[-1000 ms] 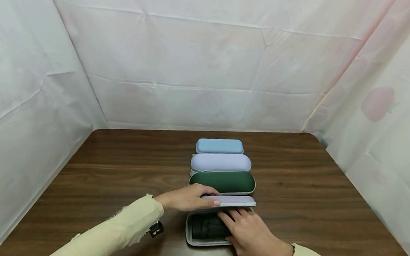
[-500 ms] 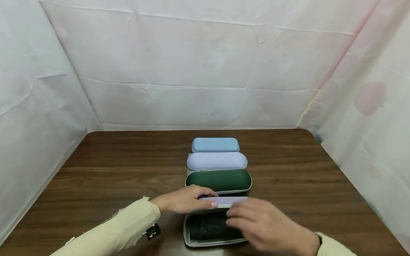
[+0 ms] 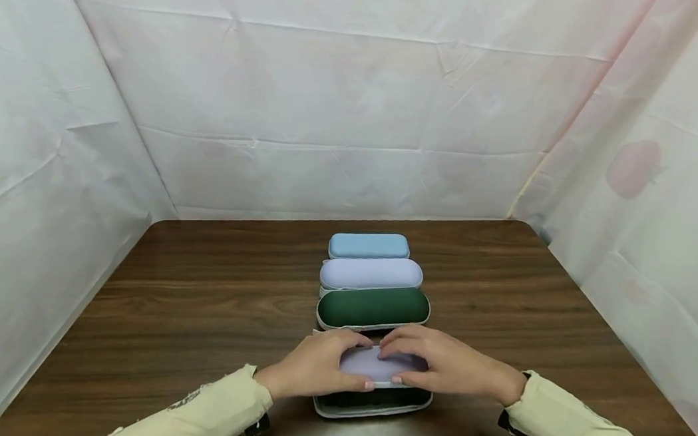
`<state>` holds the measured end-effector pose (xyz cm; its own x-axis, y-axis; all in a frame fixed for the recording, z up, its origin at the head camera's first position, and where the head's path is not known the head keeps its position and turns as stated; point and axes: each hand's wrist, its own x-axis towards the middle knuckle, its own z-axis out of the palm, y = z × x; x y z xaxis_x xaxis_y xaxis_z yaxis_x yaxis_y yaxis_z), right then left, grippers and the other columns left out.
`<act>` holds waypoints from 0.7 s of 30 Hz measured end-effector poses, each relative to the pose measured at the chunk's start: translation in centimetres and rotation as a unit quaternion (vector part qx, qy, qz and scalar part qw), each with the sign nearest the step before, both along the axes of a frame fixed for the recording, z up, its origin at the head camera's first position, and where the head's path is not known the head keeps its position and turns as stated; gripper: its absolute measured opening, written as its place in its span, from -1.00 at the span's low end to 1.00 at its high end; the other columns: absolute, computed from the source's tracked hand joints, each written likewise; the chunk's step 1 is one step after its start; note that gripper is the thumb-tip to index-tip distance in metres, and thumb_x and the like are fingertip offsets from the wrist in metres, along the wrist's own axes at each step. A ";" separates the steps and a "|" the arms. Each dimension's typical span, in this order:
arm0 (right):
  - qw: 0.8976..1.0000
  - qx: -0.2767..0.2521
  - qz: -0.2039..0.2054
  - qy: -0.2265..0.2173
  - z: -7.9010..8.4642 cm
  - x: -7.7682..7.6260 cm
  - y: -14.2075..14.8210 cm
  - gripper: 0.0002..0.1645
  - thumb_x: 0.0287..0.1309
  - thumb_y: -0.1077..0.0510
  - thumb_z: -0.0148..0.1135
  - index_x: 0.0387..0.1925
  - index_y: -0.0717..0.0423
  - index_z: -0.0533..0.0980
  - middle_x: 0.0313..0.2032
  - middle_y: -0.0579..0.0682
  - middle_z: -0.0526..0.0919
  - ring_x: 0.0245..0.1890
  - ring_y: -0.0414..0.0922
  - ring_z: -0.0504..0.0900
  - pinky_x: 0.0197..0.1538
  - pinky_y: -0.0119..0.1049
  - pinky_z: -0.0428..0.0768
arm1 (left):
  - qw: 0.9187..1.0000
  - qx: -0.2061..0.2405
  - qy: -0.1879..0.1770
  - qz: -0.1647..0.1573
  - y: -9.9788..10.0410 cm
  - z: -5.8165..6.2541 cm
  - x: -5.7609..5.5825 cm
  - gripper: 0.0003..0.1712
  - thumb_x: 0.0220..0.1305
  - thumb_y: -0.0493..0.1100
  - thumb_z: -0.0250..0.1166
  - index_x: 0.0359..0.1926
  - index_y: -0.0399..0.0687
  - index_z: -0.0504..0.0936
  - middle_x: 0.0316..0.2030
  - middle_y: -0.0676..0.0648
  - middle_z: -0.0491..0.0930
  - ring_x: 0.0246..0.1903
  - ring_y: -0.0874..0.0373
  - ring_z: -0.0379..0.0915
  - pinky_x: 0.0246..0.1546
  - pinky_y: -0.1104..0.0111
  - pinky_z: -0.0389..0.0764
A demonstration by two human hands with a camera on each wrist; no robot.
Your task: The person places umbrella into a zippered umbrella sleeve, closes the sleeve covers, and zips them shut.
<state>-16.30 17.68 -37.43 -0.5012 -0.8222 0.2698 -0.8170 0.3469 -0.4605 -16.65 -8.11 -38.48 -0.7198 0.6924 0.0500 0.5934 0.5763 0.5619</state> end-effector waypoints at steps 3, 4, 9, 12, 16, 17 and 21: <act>1.000 -0.006 0.020 -0.002 -0.8 0.1 -0.3 -0.67 0.25 0.03 0.24 0.05 -0.11 0.53 0.10 -0.04 0.51 0.07 -0.13 0.48 -0.03 -0.28 0.51 | 1.000 0.005 0.025 0.010 0.1 -0.4 0.8 -0.34 0.03 0.30 0.37 0.06 0.05 0.59 -0.03 0.15 0.54 -0.10 0.34 0.41 -0.21 0.40 0.48; 1.000 -0.008 0.023 -0.001 -1.0 0.1 -0.3 -0.66 0.24 0.03 0.25 0.05 -0.12 0.53 0.11 -0.02 0.51 0.08 -0.11 0.48 -0.03 -0.28 0.51 | 0.999 0.007 0.036 0.010 0.1 -0.5 0.9 -0.35 0.01 0.29 0.38 0.06 0.05 0.59 -0.05 0.14 0.54 -0.10 0.33 0.41 -0.22 0.41 0.48; 1.000 0.000 0.012 0.008 -1.8 0.4 -0.4 -0.62 0.17 -0.02 0.32 0.04 -0.22 0.53 0.16 -0.01 0.47 0.12 -0.07 0.46 -0.01 -0.22 0.50 | 0.993 0.006 0.121 0.001 0.4 -1.4 1.6 -0.33 -0.05 0.24 0.45 0.04 0.02 0.58 -0.09 0.12 0.52 -0.13 0.28 0.40 -0.24 0.43 0.47; 1.000 0.007 0.001 0.022 -2.2 0.6 -0.4 -0.60 0.12 -0.05 0.35 0.03 -0.25 0.54 0.16 -0.04 0.47 0.12 -0.08 0.46 0.01 -0.15 0.49 | 0.985 -0.004 0.172 0.002 0.6 -1.9 1.9 -0.29 -0.10 0.24 0.47 0.05 -0.01 0.57 -0.10 0.10 0.50 -0.13 0.24 0.40 -0.21 0.38 0.48; 0.999 0.007 0.001 0.050 -2.5 0.8 -0.3 -0.58 0.08 -0.07 0.38 0.01 -0.26 0.55 0.15 -0.05 0.48 0.12 -0.08 0.45 0.02 -0.07 0.48 | 0.981 -0.016 0.191 -0.003 0.6 -2.4 2.1 -0.24 -0.08 0.28 0.45 0.10 -0.02 0.54 -0.06 0.10 0.46 -0.08 0.21 0.38 -0.16 0.31 0.48; 0.998 0.005 0.003 0.059 -2.6 0.8 -0.3 -0.57 0.06 -0.07 0.40 0.01 -0.26 0.55 0.15 -0.05 0.48 0.12 -0.08 0.44 0.03 -0.06 0.47 | 0.983 -0.013 0.181 -0.010 0.5 -2.4 2.0 -0.24 -0.04 0.28 0.43 0.12 -0.01 0.53 -0.05 0.10 0.46 -0.06 0.21 0.37 -0.14 0.31 0.47; 0.996 -0.004 0.014 0.088 -3.1 1.1 -0.4 -0.55 0.02 -0.07 0.42 0.01 -0.25 0.56 0.16 -0.04 0.47 0.13 -0.07 0.43 0.03 -0.06 0.47 | 0.997 0.029 0.053 -0.054 -1.2 -2.4 0.5 -0.45 0.27 0.11 0.24 0.20 -0.03 0.49 0.06 0.09 0.47 0.07 0.22 0.34 0.02 0.29 0.42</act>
